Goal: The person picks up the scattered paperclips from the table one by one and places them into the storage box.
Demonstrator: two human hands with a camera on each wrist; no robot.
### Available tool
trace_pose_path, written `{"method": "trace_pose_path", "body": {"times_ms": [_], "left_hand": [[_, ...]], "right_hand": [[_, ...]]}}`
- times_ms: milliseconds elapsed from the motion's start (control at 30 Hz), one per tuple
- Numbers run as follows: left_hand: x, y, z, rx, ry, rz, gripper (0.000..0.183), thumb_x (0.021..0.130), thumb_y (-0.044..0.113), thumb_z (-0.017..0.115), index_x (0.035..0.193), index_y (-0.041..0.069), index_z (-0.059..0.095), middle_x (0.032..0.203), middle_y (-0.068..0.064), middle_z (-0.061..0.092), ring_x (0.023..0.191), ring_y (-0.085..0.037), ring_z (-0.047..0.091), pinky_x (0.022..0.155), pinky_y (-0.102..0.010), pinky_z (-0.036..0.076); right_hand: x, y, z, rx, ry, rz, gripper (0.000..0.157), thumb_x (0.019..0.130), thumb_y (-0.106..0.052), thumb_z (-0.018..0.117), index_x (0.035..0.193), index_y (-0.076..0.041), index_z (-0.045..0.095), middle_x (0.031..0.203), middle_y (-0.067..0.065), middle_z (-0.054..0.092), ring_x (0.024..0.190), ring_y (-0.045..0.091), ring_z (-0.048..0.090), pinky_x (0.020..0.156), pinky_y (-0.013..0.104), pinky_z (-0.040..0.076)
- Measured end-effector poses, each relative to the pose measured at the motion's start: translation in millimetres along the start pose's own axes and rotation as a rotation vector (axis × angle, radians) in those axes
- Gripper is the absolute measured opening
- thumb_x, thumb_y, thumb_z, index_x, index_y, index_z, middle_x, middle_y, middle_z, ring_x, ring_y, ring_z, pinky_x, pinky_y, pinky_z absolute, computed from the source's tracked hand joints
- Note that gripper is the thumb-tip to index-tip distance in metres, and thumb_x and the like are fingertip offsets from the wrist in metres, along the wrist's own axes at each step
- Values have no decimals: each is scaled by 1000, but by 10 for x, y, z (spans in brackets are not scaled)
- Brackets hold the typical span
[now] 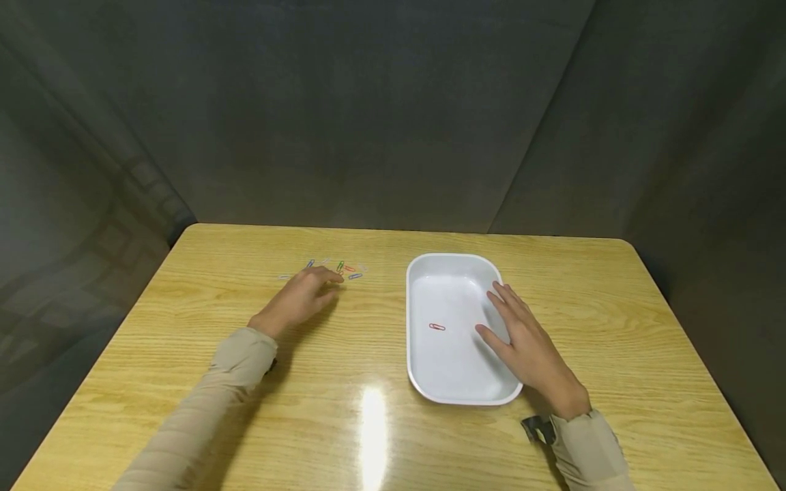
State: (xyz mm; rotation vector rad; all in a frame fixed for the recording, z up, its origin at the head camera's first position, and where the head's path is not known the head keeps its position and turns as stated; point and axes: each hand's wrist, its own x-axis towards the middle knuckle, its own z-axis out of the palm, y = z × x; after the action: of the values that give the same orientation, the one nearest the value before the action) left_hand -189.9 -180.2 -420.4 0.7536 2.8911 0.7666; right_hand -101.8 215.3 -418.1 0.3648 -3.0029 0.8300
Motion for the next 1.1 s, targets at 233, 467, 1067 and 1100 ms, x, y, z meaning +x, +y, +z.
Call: {"method": "trace_pose_path", "body": {"times_ms": [233,467,1067,1100], "left_hand": [[-9,-70,-37,38,-5,-9,27,92,7,69,118,2,69,117,-15,70,111,-33,64,97,-47,52],[-23,-123,-55,41,-36,-42,29,91,6,69,120,1,69,122,-16,69,120,-38,60,104,-50,48],[-29,-197,-61,117,-62,-53,22,87,0,71,110,3,73,108,-12,73,96,-26,65,88,-44,55],[-30,-198,-59,117,-61,-53,22,87,0,71,109,2,73,108,-13,73,96,-27,65,87,-44,55]], "right_hand": [[-5,-4,4,1,5,0,71,99,-44,57,151,0,37,164,16,23,151,41,18,116,63,24],[-5,-5,8,1,6,2,71,98,-43,58,151,-1,37,164,15,23,151,40,18,116,63,24],[-11,-12,11,-7,5,10,72,99,-46,56,152,-2,36,164,15,23,152,40,18,116,63,24],[-10,-13,11,-7,4,11,72,99,-46,55,152,-2,36,164,15,22,152,40,18,116,63,24]]}}
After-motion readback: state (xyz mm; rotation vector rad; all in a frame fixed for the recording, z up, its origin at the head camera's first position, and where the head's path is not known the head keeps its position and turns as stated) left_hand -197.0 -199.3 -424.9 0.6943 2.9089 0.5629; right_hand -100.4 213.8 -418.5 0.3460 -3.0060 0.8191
